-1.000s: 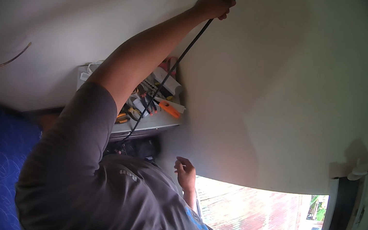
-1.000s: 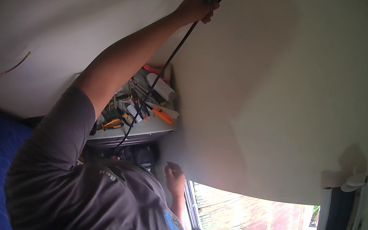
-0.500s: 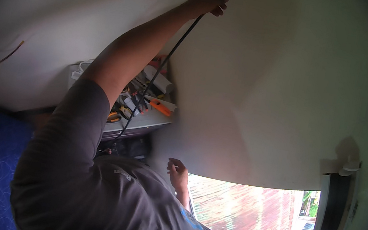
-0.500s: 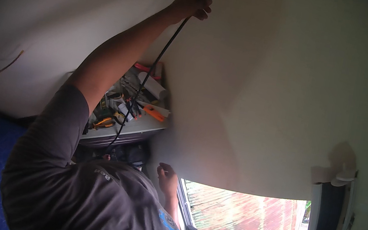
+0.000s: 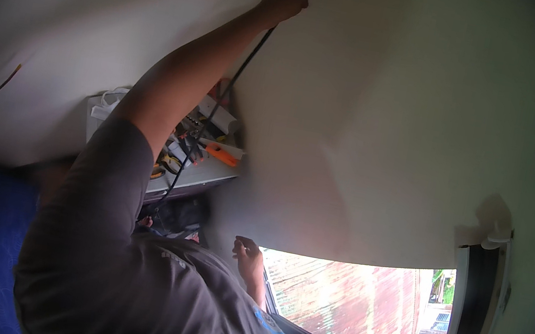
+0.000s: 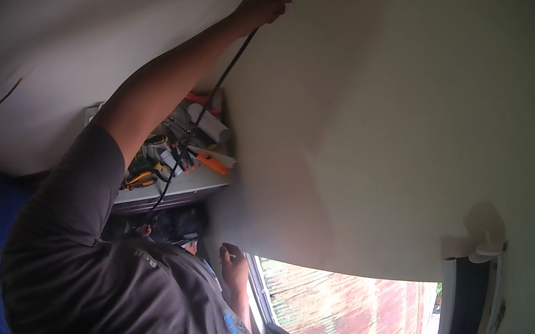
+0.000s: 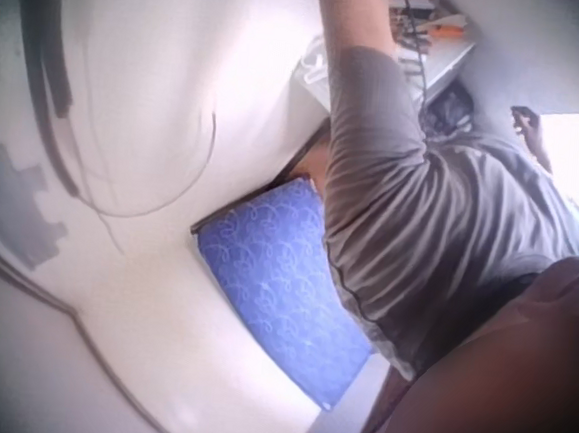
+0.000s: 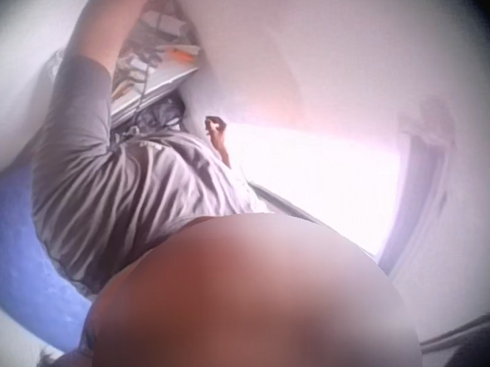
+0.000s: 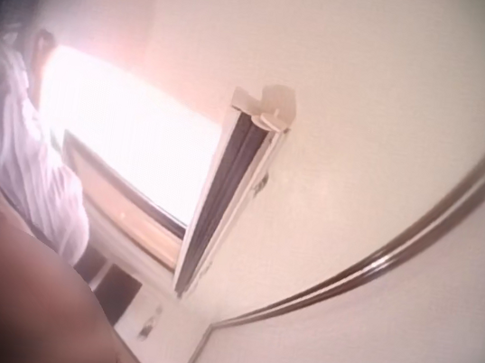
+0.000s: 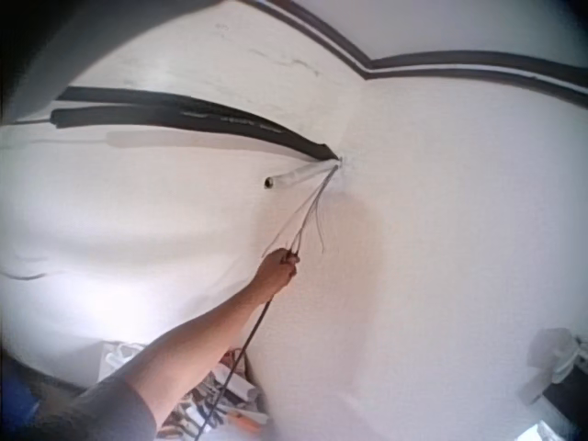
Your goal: The person strips the insulation from several colored wires protruding from a ceiling hole, twists the exposed conductors together, and wraps the joints with electrical tape. The work is performed overhead with both hands while tools and materials rest on a nearby surface.
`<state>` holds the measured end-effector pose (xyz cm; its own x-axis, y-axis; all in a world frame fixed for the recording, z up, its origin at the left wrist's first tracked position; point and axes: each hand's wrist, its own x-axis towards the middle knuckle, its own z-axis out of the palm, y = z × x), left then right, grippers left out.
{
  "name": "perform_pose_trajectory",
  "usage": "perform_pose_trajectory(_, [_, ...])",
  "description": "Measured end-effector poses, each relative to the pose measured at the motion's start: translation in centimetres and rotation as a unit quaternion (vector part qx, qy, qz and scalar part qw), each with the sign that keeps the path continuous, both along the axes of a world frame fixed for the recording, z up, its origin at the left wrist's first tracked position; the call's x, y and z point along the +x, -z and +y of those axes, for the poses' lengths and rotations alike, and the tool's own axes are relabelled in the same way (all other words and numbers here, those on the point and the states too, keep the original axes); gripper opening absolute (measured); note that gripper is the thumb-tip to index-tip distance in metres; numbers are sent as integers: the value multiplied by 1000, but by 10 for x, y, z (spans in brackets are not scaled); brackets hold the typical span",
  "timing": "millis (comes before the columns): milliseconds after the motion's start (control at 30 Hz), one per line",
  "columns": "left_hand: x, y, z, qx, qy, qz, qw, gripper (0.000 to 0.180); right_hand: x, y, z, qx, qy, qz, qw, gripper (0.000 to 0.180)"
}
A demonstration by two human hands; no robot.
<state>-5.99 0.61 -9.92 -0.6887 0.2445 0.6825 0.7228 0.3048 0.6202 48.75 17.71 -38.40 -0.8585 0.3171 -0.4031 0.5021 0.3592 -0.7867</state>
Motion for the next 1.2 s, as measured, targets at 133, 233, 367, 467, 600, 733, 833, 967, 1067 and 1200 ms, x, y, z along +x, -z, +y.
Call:
perform_pose_trajectory(133, [2, 5, 1, 128, 3, -146, 981, 31, 5, 4, -1, 7, 10, -32, 999, 45])
perform_pose_trajectory(233, [-6, 8, -7, 23, -118, -11, 993, 47, -2, 15, -5, 1, -8, -35, 999, 49])
perform_pose_trajectory(367, [2, -14, -15, 40, -185, 43, 981, 26, -25, 43, -14, -72, -13, -10, 997, 57])
perform_pose_trajectory(467, [30, -32, -23, 46, -65, -96, 992, 32, -63, 74, -23, -126, -31, -45, 990, 56])
perform_pose_trajectory(600, [94, 21, -7, 127, -247, 100, 955, 33, -138, 111, -36, 83, -193, 42, 977, 53])
perform_pose_trajectory(733, [196, 168, -94, 87, -69, 25, 994, 40, -204, 127, -62, 168, -180, 155, 957, 63])
perform_pose_trajectory(833, [327, 310, -179, 6, -114, -307, 945, 33, -233, 132, -80, 353, -250, 125, 893, 81])
perform_pose_trajectory(967, [467, 432, -289, -196, -197, -500, 820, 37, -246, 131, -91, 294, -302, 161, 893, 78])
perform_pose_trajectory(1067, [503, 452, -346, -229, -207, -631, 712, 37, -236, 124, -94, 240, -271, 208, 909, 79])
perform_pose_trajectory(1200, [507, 437, -369, -223, -222, -690, 652, 37, -222, 107, -95, 212, -251, 238, 914, 73])
